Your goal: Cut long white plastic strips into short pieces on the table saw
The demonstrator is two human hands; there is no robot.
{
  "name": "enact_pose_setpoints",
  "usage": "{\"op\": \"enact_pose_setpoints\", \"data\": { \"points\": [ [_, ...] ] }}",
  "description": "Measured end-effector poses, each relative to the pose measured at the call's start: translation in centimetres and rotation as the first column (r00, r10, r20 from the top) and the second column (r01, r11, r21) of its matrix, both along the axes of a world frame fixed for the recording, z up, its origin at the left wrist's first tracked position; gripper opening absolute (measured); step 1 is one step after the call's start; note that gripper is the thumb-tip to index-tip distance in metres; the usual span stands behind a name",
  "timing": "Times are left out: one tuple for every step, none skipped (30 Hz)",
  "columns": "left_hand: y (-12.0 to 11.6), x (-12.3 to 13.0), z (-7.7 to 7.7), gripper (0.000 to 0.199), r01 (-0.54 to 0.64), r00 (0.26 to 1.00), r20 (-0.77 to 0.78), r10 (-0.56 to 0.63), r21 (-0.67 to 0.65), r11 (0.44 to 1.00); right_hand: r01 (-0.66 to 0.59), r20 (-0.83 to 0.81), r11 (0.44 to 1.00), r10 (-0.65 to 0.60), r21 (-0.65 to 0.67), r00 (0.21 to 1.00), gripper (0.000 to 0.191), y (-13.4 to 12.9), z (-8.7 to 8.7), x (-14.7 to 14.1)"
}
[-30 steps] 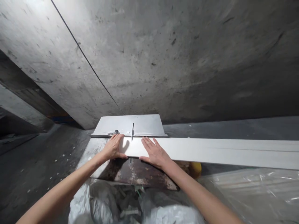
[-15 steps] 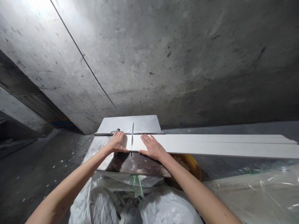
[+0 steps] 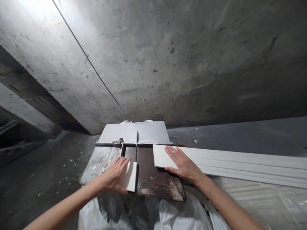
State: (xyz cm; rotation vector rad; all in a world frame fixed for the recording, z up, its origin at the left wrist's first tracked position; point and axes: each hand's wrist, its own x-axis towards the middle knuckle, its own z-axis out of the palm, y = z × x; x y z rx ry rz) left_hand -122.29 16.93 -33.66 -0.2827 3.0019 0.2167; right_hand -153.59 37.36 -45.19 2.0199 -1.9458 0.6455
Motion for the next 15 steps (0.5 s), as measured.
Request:
{"op": "enact_pose_setpoints", "data": {
  "points": [
    [1.2,1.4,-0.4,0.126,-0.028,0.999,-0.016,0.028,0.028,0.999,-0.001,0.039,1.0,0.002,-0.018,0.999,0.081,0.2,-0.2,-0.1],
    [2.4,2.9,-1.0,0.13,-0.059,0.997,-0.035,0.061,0.059,0.996,0.004,0.092,0.999,0.0,-0.045,0.996,0.079,0.3,-0.6,0.0],
    [3.6,4.4,-1.7,0.131,-0.087,0.994,-0.058,0.093,0.096,0.992,0.019,0.158,0.997,-0.006,-0.08,0.987,0.078,0.3,-1.0,0.2],
    [4.8,5.8,-2.5,0.13,-0.104,0.99,-0.084,0.116,0.136,0.985,0.044,0.23,0.992,-0.016,-0.117,0.973,0.077,0.2,-1.4,0.5],
    [6.0,7.1,-3.4,0.128,-0.111,0.985,-0.114,0.132,0.171,0.979,0.074,0.298,0.986,-0.027,-0.15,0.954,0.077,0.1,-1.9,0.8],
    [7.0,8.2,-4.3,0.126,-0.117,0.977,-0.152,0.148,0.194,0.974,0.102,0.354,0.979,-0.034,-0.175,0.935,0.077,0.0,-2.3,1.0],
    [8.0,9.0,-5.2,0.124,-0.132,0.966,-0.193,0.173,0.205,0.97,0.119,0.392,0.975,-0.037,-0.187,0.919,0.078,-0.1,-2.7,1.2],
    [8.8,9.5,-6.2,0.122,-0.161,0.949,-0.235,0.209,0.208,0.965,0.127,0.413,0.975,-0.04,-0.185,0.91,0.077,-0.1,-2.9,1.2],
    [9.5,9.8,-7.1,0.121,-0.194,0.93,-0.274,0.247,0.205,0.959,0.127,0.419,0.977,-0.045,-0.169,0.907,0.076,0.0,-2.9,1.2],
    [10.0,9.9,-8.1,0.121,-0.228,0.91,-0.304,0.281,0.197,0.953,0.131,0.415,0.98,-0.059,-0.148,0.908,0.074,0.3,-2.8,1.2],
    [10.4,9.8,-9.2,0.122,-0.258,0.896,-0.32,0.307,0.186,0.948,0.143,0.406,0.982,-0.081,-0.125,0.91,0.074,0.7,-2.4,1.2],
    [10.7,9.6,-10.2,0.123,-0.283,0.89,-0.32,0.326,0.174,0.943,0.164,0.394,0.981,-0.11,-0.108,0.912,0.074,1.2,-1.9,1.4],
    [10.9,9.4,-11.3,0.125,-0.306,0.888,-0.307,0.342,0.161,0.938,0.197,0.387,0.974,-0.141,-0.109,0.911,0.075,1.8,-1.3,1.8],
    [11.0,9.2,-12.3,0.128,-0.33,0.886,-0.29,0.361,0.153,0.932,0.221,0.378,0.969,-0.165,-0.112,0.911,0.077,2.2,-0.6,2.6],
    [11.2,9.2,-13.0,0.13,-0.358,0.879,-0.277,0.388,0.154,0.921,0.235,0.382,0.964,-0.173,-0.124,0.908,0.076,2.4,0.0,3.8]
  ]
}}
